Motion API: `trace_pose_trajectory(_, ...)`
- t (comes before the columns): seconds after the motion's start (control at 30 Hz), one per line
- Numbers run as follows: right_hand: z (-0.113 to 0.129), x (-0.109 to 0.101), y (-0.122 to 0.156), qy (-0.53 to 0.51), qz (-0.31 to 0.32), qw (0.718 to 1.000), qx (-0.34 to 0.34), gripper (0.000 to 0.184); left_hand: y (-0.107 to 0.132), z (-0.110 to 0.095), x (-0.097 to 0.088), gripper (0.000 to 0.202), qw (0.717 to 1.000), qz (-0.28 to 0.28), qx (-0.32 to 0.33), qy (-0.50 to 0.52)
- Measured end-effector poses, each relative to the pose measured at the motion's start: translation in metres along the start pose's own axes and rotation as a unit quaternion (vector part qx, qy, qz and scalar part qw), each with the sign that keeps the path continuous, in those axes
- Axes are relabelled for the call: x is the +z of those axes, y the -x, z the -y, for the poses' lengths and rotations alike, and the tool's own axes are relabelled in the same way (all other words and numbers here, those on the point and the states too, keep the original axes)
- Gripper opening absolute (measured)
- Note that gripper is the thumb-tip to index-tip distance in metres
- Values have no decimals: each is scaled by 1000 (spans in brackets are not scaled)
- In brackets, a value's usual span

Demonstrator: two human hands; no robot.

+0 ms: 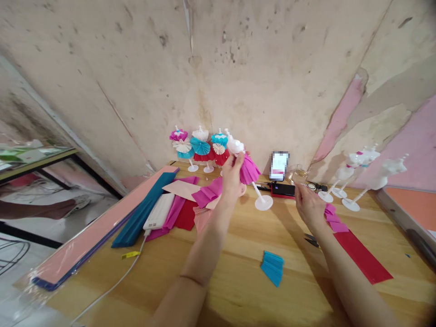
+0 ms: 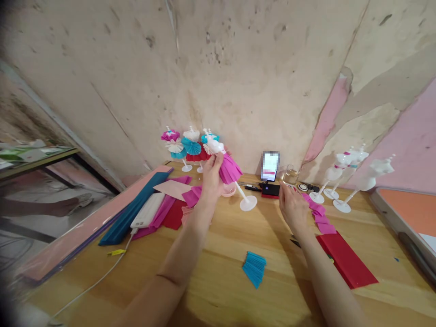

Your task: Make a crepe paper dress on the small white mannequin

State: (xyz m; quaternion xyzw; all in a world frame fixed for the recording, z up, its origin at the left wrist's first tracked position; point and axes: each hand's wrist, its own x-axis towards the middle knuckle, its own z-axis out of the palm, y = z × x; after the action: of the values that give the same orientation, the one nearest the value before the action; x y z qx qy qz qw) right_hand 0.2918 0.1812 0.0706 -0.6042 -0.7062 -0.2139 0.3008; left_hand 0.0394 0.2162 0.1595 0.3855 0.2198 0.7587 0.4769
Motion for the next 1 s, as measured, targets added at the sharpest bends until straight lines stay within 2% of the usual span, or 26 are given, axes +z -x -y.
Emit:
trace_pose_trajectory(0.03, 0, 12, 4, 7, 46, 999, -8, 39, -4, -5, -4, 37, 1000, -16, 7, 7)
trace_pose_trajectory(0.13, 7, 43, 19, 3, 104, 994, -27, 39, -8, -15, -9, 36, 1000, -14, 5, 16)
trace_pose_trajectory(0.3, 16, 66, 33, 1, 163, 986, -29, 36, 3, -17, 0, 29, 1000, 20, -16, -9)
trace_pose_trajectory(0.43, 15, 70, 36, 6, 194, 980, -35, 37, 4, -13, 3, 28, 999, 32, -25, -14)
trace_pose_trajectory(0.7, 22, 71, 42, 29, 214, 974, -65, 53, 2, -12, -1, 32, 998, 48, -26, -17)
trace_pose_trajectory(0.87, 25, 68, 42, 12, 207, 972, -107, 52, 2, -6, -1, 33, 997, 69, -24, -31)
trace_pose_trajectory(1.0, 24, 65, 38, -9, 193, 973, -128, 41, 2, -2, -2, 37, 993, 84, -4, -78)
